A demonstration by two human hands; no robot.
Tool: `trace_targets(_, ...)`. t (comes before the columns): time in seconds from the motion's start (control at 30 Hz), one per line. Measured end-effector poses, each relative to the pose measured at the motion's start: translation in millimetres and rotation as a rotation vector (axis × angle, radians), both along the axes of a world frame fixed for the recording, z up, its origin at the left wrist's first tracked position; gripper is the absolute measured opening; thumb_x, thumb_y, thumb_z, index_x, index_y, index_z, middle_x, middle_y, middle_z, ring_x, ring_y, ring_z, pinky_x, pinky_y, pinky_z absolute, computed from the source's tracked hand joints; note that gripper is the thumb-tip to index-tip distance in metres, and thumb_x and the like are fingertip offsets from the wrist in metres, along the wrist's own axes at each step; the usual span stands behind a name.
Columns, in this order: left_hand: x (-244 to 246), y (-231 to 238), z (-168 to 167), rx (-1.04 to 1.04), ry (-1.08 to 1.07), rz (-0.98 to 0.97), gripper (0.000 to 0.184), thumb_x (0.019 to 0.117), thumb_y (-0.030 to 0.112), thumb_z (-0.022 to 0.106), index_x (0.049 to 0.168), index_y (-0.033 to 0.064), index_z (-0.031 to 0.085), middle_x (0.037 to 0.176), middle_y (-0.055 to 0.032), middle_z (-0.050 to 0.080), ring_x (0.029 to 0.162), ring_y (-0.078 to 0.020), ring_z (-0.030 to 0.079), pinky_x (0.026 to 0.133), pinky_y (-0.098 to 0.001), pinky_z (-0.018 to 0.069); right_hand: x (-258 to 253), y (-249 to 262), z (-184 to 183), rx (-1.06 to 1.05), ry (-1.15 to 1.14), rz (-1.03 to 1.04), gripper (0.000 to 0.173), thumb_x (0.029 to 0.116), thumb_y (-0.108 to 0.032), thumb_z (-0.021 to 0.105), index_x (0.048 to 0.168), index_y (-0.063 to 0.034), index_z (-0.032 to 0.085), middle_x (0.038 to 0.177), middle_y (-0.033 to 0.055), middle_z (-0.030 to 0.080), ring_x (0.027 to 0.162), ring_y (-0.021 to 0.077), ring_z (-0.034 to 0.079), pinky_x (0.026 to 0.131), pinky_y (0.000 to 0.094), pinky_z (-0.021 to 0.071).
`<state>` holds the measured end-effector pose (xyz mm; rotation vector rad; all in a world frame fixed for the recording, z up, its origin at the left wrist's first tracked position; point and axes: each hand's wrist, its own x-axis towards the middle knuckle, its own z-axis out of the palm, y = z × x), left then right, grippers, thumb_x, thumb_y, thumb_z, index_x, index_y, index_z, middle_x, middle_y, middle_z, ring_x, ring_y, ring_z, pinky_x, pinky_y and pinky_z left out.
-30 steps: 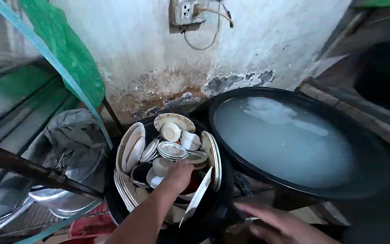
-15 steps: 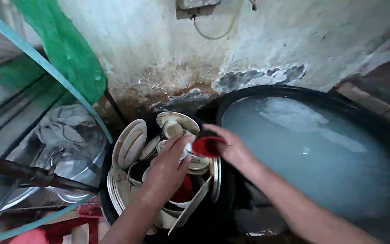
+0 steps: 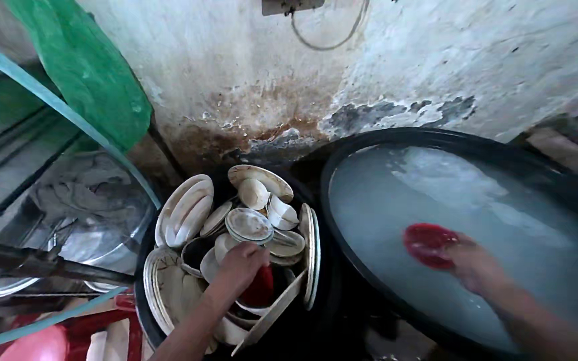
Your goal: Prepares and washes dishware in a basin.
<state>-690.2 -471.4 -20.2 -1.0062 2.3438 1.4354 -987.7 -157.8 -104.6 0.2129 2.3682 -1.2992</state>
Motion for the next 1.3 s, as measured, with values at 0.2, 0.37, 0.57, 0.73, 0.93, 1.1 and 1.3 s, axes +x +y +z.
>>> trace_targets(0.2,-76,10,-14,0.038,-0.148,-0.131,0.039,0.1113,0.02,0.04,0.145,0.0084,0.054,0.139,-0.0197,0.059,0.119,-0.0317,0.063,0.1,-0.0481,0.0513,15,-37,65,-0.381,-0.309,-0.134,0.046,0.1006,-0.002,0.038,0.146,-0.0121,0.039,0.117,0.018,0.057,0.091,0.0275,0.066,0.067,0.0414,0.0579)
trace_targets(0.37,-121,16,-9,-0.165,-0.411,-0.429,0.034,0.1095,0.019,0.045,0.132,-0.0029,0.058,0.11,-0.0223,0.064,0.086,-0.0293,0.065,0.081,-0.0451,0.0546,52,-110,125,-0.358,-0.167,0.227,0.049,0.098,0.006,0.042,0.144,-0.0106,0.044,0.115,0.0179,0.062,0.089,0.0283,0.068,0.068,0.0437,0.059)
trace_targets(0.57,-118,-8,35,-0.393,-0.271,-0.628,0.026,0.099,0.011,0.063,0.116,-0.0085,0.067,0.107,-0.026,0.068,0.098,-0.0373,0.067,0.09,-0.0552,0.0522,104,-193,152,-0.186,0.484,0.742,0.065,0.0913,0.014,0.05,0.15,-0.0126,0.05,0.147,0.018,0.053,0.131,0.0319,0.056,0.105,0.0544,0.0483)
trace_targets(0.73,-91,-61,18,-0.344,-0.388,-0.253,0.042,0.1075,0.029,0.053,0.119,-0.0089,0.066,0.119,-0.0273,0.067,0.11,-0.039,0.066,0.1,-0.0564,0.0488,70,-174,120,-0.079,1.121,0.797,0.06,0.0848,0.018,0.056,0.139,-0.0073,0.062,0.143,0.0216,0.057,0.132,0.0431,0.054,0.105,0.0608,0.0475)
trace_targets(0.93,-39,-76,-51,-0.315,-0.3,0.192,0.056,0.1057,0.031,0.056,0.148,-0.0046,0.045,0.142,-0.0278,0.054,0.129,-0.0405,0.057,0.106,-0.0555,0.0463,-10,-44,57,0.393,0.893,0.544,0.055,0.0884,0.013,0.066,0.141,0.0031,0.055,0.143,0.0365,0.049,0.132,0.0598,0.046,0.106,0.0727,0.0389)
trace_targets(1.1,-45,-53,-69,0.147,0.098,0.791,0.048,0.1022,0.017,0.062,0.144,-0.0019,0.047,0.135,-0.0282,0.054,0.114,-0.0384,0.061,0.091,-0.051,0.0538,-22,15,1,0.47,0.617,0.441,0.051,0.0949,0.001,0.065,0.145,0.0035,0.052,0.143,0.0405,0.046,0.132,0.0621,0.044,0.105,0.0737,0.0383)
trace_targets(1.3,-50,-48,-76,0.359,0.203,0.883,0.045,0.1094,0.03,0.049,0.144,0.0015,0.048,0.131,-0.0265,0.058,0.109,-0.0368,0.063,0.088,-0.0506,0.0546,-12,0,12,-0.167,-0.133,-0.028,0.062,0.0921,0.006,0.043,0.15,-0.0136,0.036,0.125,0.0176,0.056,0.092,0.0279,0.065,0.064,0.0456,0.0569)
